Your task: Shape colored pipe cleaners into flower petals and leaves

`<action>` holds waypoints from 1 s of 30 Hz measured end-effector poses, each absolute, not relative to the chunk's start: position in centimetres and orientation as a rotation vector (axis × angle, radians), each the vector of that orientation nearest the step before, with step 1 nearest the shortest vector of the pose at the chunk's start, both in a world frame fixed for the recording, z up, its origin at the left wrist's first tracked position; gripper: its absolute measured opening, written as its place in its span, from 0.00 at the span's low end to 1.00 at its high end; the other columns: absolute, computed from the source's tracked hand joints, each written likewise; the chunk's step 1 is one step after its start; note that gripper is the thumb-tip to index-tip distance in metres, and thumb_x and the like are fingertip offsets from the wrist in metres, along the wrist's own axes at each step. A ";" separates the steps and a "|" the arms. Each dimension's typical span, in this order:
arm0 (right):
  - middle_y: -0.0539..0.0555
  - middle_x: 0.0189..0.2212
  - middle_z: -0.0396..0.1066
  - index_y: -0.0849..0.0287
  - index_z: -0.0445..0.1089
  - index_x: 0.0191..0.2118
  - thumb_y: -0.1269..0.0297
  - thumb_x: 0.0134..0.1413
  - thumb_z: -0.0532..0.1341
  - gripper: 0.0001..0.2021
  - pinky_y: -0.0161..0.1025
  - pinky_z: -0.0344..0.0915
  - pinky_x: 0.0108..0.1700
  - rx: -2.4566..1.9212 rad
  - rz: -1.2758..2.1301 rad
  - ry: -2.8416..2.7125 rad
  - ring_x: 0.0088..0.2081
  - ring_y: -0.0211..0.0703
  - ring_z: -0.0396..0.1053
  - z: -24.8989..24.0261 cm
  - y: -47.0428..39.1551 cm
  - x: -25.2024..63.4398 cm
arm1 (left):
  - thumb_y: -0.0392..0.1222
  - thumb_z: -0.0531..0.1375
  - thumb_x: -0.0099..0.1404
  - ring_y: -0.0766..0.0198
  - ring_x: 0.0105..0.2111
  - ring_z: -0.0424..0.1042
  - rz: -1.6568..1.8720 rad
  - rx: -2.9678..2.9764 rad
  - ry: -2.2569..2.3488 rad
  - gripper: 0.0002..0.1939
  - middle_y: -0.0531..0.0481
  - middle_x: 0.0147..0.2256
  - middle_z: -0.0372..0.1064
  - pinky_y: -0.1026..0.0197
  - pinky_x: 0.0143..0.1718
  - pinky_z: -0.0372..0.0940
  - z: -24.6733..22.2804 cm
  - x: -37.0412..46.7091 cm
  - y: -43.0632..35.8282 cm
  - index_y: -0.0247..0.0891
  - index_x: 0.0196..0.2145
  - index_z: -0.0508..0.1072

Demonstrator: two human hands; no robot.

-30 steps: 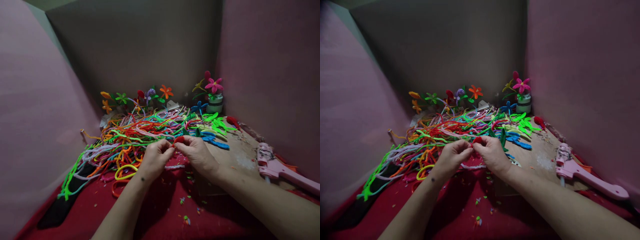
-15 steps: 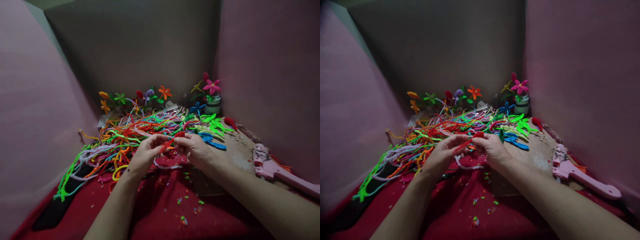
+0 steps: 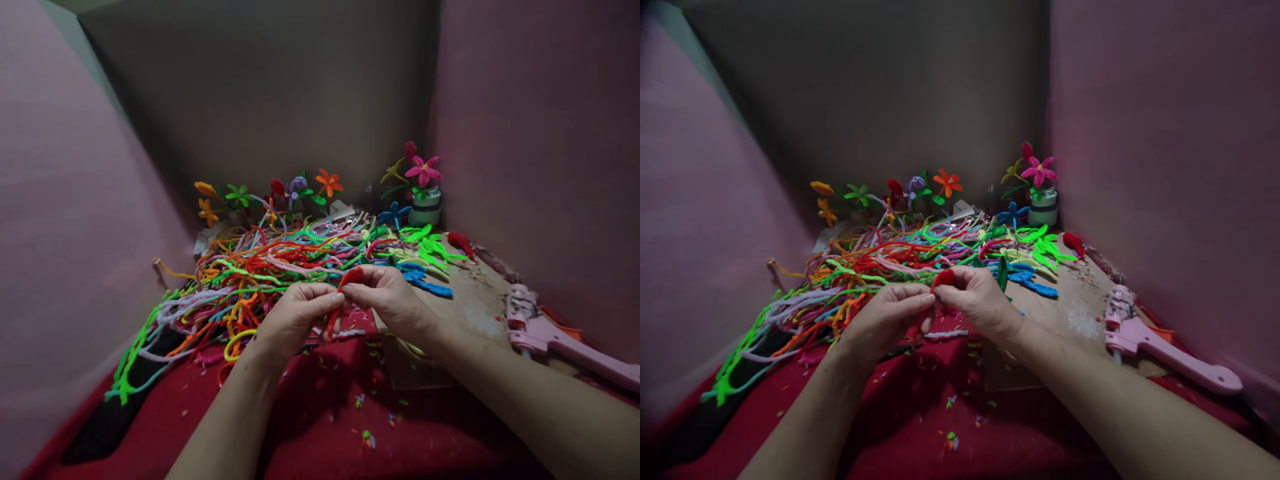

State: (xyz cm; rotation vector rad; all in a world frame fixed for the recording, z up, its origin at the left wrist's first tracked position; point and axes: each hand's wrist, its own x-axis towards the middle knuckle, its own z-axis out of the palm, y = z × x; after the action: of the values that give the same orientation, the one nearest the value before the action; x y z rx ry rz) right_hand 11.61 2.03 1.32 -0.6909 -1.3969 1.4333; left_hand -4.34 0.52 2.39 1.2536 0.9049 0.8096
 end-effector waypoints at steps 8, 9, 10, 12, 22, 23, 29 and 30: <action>0.47 0.19 0.64 0.61 0.69 0.23 0.68 0.44 0.57 0.05 0.33 0.57 0.27 -0.810 1.245 -1.474 0.23 0.33 0.59 0.9 1.9 11.4 | 0.44 0.55 0.57 0.72 0.14 0.56 0.839 1.606 1.168 0.12 0.54 0.15 0.60 0.68 0.17 0.51 2.9 -3.6 0.1 0.35 0.20 0.67; 0.47 0.18 0.64 0.61 0.68 0.23 0.69 0.43 0.57 0.05 0.33 0.56 0.27 -0.824 1.239 -1.466 0.22 0.33 0.58 0.7 1.9 11.3 | 0.42 0.55 0.57 0.72 0.15 0.56 0.874 1.713 1.261 0.13 0.55 0.15 0.58 0.68 0.18 0.50 2.8 -3.3 0.0 0.36 0.18 0.66; 0.47 0.18 0.63 0.61 0.68 0.23 0.69 0.43 0.57 0.04 0.33 0.56 0.27 -0.836 1.237 -1.455 0.22 0.33 0.58 0.6 1.9 11.2 | 0.41 0.54 0.57 0.71 0.16 0.55 0.923 1.858 1.367 0.13 0.55 0.14 0.57 0.67 0.19 0.49 2.5 -3.0 -0.1 0.36 0.17 0.64; 0.46 0.18 0.62 0.61 0.68 0.22 0.70 0.42 0.58 0.04 0.33 0.55 0.26 -0.863 1.249 -1.404 0.22 0.33 0.57 0.3 2.0 11.0 | 0.39 0.53 0.57 0.69 0.18 0.57 1.031 2.217 1.567 0.13 0.53 0.16 0.59 0.66 0.22 0.49 1.8 -2.4 -0.4 0.37 0.17 0.64; 0.47 0.18 0.63 0.62 0.68 0.23 0.63 0.38 0.64 0.08 0.33 0.55 0.25 -0.799 1.404 -1.319 0.21 0.32 0.58 0.7 2.5 11.0 | 0.38 0.52 0.60 0.66 0.22 0.64 1.076 2.353 1.612 0.09 0.50 0.21 0.66 0.65 0.26 0.53 0.9 -2.9 -0.1 0.38 0.26 0.69; 0.47 0.19 0.63 0.62 0.68 0.23 0.63 0.38 0.64 0.08 0.33 0.56 0.26 -0.804 1.384 -1.335 0.22 0.33 0.58 0.7 2.5 11.1 | 0.40 0.52 0.60 0.66 0.22 0.65 1.048 2.205 1.512 0.09 0.50 0.22 0.67 0.65 0.26 0.54 1.2 -3.0 0.0 0.38 0.26 0.70; 0.50 0.21 0.67 0.60 0.69 0.24 0.64 0.45 0.60 0.06 0.36 0.58 0.30 -0.912 1.001 -1.497 0.25 0.38 0.62 0.0 2.9 11.4 | 0.44 0.51 0.60 0.66 0.16 0.62 0.904 1.843 1.443 0.11 0.49 0.19 0.65 0.65 0.20 0.55 1.2 -2.0 -0.2 0.36 0.27 0.68; 0.50 0.22 0.67 0.60 0.69 0.24 0.65 0.45 0.61 0.05 0.36 0.58 0.31 -0.928 0.891 -1.523 0.26 0.38 0.62 -0.2 3.0 11.4 | 0.43 0.53 0.59 0.66 0.17 0.62 1.000 1.954 1.568 0.09 0.49 0.18 0.64 0.65 0.20 0.54 0.7 -1.6 -0.4 0.37 0.26 0.68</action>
State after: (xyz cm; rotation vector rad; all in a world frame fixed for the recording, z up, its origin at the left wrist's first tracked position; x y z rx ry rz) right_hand 11.35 2.98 -0.19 -0.9282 -1.5234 0.8911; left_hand -1.65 -0.35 0.72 1.9544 1.5676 1.0003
